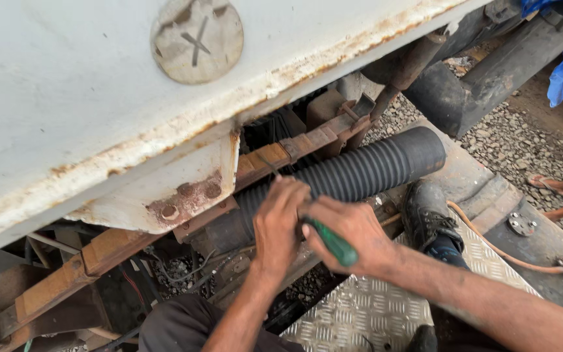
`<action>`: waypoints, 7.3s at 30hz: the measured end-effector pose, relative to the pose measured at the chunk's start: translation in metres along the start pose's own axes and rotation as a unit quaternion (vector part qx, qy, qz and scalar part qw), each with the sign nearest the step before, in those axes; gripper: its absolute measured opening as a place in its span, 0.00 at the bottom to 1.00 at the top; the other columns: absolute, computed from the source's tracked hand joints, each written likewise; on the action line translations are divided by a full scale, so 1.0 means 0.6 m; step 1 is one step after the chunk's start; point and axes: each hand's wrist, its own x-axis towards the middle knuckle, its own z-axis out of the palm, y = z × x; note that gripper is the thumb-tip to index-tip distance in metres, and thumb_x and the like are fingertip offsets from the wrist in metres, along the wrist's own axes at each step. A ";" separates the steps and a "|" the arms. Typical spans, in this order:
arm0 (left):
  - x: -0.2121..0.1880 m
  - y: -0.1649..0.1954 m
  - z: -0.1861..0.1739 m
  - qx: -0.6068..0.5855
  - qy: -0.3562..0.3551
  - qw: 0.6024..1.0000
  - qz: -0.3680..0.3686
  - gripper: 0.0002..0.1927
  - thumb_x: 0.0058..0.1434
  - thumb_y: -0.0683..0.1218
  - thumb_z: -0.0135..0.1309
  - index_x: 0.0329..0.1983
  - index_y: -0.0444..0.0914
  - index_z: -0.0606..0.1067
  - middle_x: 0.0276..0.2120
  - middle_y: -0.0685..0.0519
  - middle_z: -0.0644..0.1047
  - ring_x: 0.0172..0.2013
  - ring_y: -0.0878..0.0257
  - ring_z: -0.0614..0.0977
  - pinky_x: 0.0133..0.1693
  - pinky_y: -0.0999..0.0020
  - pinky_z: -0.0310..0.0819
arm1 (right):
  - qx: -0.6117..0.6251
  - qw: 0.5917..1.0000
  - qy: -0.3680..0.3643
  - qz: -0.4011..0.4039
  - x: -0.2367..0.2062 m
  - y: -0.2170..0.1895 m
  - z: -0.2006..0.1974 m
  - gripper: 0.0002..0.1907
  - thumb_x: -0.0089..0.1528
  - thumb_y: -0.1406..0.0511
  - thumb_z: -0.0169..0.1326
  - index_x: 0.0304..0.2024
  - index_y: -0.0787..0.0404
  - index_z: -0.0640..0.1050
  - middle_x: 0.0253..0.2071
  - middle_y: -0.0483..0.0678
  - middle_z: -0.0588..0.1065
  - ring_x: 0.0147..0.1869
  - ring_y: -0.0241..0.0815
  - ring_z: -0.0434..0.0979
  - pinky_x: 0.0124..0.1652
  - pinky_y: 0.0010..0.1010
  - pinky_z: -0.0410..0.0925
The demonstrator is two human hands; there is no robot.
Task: The person uses a screwdriver to pry and adjust a metal bracket attached to a flexible black hose under a vehicle. The person repeatedly repositions the tool and applies leverage to the bracket while working on a diamond-plate surface.
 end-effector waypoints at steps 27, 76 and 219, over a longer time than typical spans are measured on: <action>-0.034 -0.014 -0.007 0.042 0.045 0.998 -0.009 0.15 0.58 0.34 0.58 0.49 0.31 0.77 0.48 0.43 0.81 0.56 0.46 0.82 0.63 0.46 0.75 | -0.098 0.993 0.038 -0.060 -0.003 -0.053 -0.015 0.20 0.57 0.63 0.59 0.48 0.69 0.80 0.45 0.61 0.81 0.42 0.53 0.86 0.42 0.38 0.79; 0.008 0.014 -0.010 0.042 0.016 0.999 -0.024 0.08 0.58 0.33 0.53 0.41 0.31 0.73 0.44 0.41 0.78 0.55 0.41 0.82 0.62 0.45 0.76 | -0.036 0.999 -0.035 0.020 0.002 -0.035 -0.018 0.24 0.55 0.67 0.57 0.54 0.67 0.77 0.47 0.68 0.80 0.25 0.49 0.84 0.28 0.37 0.79; -0.098 -0.148 -0.046 0.337 -0.420 0.807 -0.243 0.73 0.42 0.63 0.76 0.78 0.33 0.41 0.72 0.33 0.53 0.72 0.40 0.55 0.72 0.43 0.46 | -0.137 0.986 -0.057 0.072 0.006 -0.048 -0.028 0.26 0.61 0.60 0.56 0.61 0.60 0.75 0.57 0.60 0.78 0.37 0.55 0.86 0.38 0.41 0.79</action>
